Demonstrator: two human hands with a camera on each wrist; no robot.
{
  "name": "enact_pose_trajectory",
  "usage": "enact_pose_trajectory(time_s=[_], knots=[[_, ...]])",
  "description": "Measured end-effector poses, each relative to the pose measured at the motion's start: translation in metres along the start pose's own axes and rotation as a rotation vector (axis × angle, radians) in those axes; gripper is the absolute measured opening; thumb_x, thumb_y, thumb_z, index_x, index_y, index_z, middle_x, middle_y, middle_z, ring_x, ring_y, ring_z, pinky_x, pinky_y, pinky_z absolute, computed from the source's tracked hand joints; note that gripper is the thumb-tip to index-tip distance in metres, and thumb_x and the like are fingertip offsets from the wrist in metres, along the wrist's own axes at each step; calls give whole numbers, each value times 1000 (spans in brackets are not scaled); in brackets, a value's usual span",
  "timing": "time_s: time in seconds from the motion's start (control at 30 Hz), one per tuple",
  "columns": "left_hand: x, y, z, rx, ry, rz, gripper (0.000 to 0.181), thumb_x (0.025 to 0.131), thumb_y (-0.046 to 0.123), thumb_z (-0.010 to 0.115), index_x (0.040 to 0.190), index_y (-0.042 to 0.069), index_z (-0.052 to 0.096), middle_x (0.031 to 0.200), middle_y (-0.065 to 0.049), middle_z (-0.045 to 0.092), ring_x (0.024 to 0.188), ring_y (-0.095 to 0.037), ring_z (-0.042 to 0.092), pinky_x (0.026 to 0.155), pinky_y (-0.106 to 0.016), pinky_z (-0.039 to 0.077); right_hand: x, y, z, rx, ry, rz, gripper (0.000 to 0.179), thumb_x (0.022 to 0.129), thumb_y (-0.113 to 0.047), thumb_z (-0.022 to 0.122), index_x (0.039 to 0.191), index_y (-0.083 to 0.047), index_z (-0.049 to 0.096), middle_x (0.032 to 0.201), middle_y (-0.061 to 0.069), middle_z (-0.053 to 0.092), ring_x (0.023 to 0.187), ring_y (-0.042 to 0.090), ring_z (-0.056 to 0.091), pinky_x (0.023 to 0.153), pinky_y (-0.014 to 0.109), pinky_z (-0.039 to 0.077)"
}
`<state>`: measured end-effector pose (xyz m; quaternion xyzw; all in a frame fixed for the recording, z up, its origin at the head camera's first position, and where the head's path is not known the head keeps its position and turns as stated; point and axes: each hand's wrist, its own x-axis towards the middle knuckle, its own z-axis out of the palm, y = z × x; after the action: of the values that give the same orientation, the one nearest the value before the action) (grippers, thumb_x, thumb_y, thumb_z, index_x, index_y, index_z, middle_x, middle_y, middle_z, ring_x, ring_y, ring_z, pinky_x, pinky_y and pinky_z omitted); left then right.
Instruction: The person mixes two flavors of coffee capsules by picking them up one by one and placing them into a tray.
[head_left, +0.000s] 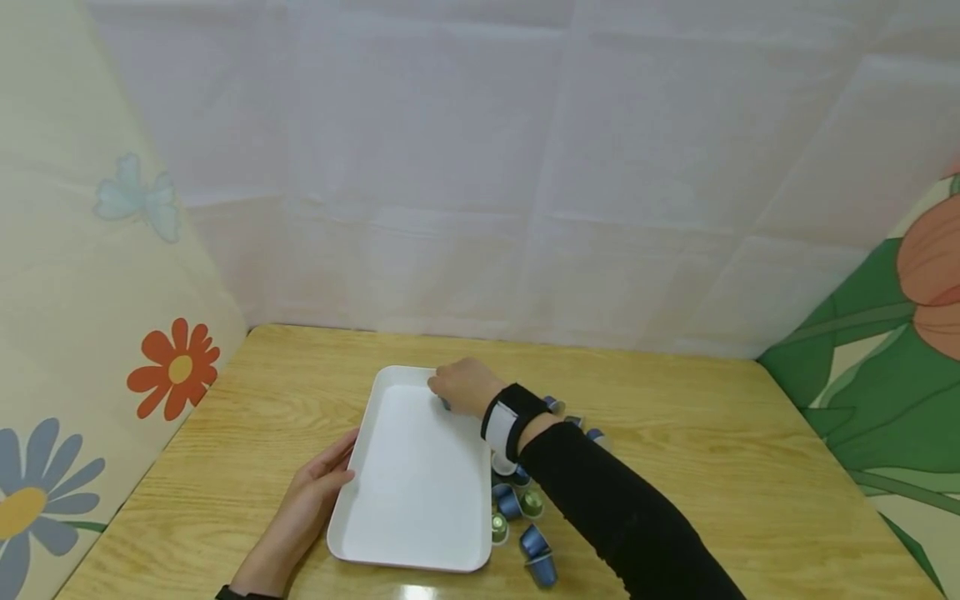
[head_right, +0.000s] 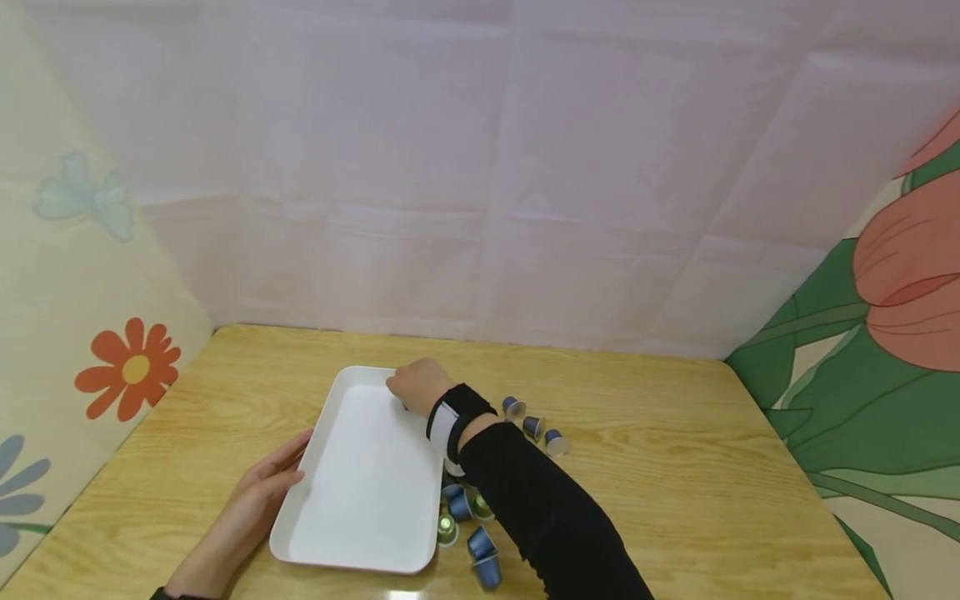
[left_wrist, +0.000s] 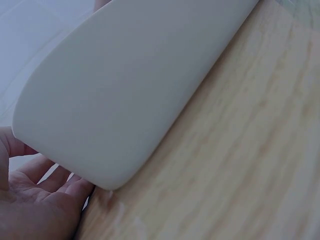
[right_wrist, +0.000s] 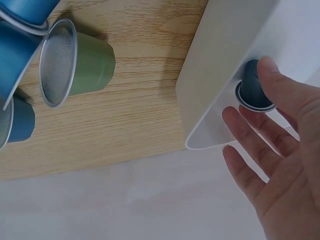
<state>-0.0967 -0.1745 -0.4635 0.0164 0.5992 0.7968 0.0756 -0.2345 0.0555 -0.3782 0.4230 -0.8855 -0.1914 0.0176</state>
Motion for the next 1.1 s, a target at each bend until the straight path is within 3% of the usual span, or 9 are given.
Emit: enact_pose_trajectory(time_s=[0.17,0.37,0.53,0.7,0.87,1.1], knots=[[0,1,0,10,5,-1,60,93,-5,49,150,-10,29,156,-25,27,121,3,49,98,-18,43,-3,1,-1,6,2,2,7,91,-14,72,97,-13,68,89,0,68,70,12,56,65,24,50],[0,2,0,10,32,-29,60,93,-5,49,150,-9,31,156,-22,29,120,4,50,98,-18,43,-8,2,-2,27,9,5,21,92,-22,72,112,-17,68,103,0,69,91,17,64,81,30,53],[0,2,1,3,24,-23,60,93,-5,48,150,-9,31,156,-23,29,121,3,50,98,-18,44,-17,1,-1,67,87,6,30,91,-30,73,118,-18,68,109,-1,67,99,17,63,85,32,51],[-1,0,2,9,24,-15,58,94,-4,48,150,-9,31,155,-23,31,121,1,51,97,-19,45,-33,-3,4,98,204,13,32,92,-33,72,117,-15,68,113,0,66,105,18,60,90,34,50],[0,-1,2,46,32,-12,56,97,0,51,150,-7,33,154,-22,33,120,2,51,97,-19,45,-56,-4,6,110,238,40,36,94,-36,68,123,-14,66,122,3,64,115,20,58,97,36,47],[0,0,-1,81,39,-12,57,97,1,52,150,-7,33,155,-22,33,120,4,51,96,-18,44,-89,-2,6,124,303,142,46,96,-37,64,132,-9,59,128,8,61,120,25,56,101,42,46]])
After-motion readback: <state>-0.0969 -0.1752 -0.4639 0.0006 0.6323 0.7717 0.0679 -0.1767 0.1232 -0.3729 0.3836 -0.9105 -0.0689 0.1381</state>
